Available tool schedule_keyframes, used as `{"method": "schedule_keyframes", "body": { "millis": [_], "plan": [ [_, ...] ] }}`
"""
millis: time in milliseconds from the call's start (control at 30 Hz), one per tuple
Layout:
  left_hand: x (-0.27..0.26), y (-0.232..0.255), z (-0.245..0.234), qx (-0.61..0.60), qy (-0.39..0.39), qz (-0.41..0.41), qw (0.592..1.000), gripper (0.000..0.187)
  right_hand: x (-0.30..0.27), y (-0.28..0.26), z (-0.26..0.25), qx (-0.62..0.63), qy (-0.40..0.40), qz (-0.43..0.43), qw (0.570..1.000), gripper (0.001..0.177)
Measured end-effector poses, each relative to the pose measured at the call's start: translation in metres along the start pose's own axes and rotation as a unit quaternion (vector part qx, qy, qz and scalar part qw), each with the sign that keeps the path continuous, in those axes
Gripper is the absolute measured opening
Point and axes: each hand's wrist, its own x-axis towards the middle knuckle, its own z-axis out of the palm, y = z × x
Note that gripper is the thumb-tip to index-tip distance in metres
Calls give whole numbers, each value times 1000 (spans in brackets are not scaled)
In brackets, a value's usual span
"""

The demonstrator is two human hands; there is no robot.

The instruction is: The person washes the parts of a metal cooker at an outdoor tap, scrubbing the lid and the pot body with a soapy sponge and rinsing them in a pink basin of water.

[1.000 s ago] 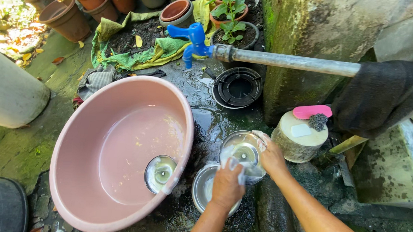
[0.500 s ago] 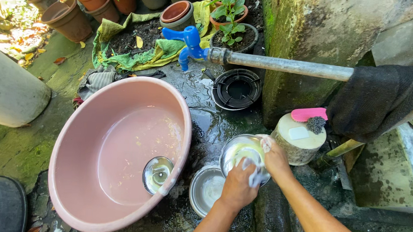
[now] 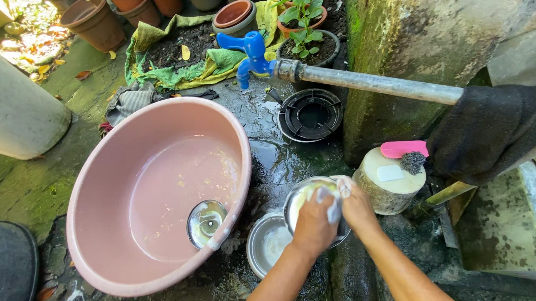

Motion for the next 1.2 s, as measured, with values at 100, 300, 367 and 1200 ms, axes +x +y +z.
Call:
{"method": "schedule_keyframes", "body": {
  "millis": [100, 300, 367, 1200],
  "plan": [
    [-19, 2, -14, -44, -72, 53, 995, 32, 4, 1, -14, 82, 9, 86, 993, 39],
    [-7, -32, -43, 85, -85, -35, 992, 28, 6, 11, -12, 92, 12, 7, 996, 35],
    [7, -39, -38, 117, -8, -65, 991, 21, 1, 11, 2, 56, -7, 32, 998, 35],
    [-9, -56, -77, 73, 16, -92, 993, 25, -37, -24, 13, -161, -144, 7, 976, 38]
  ]
}}
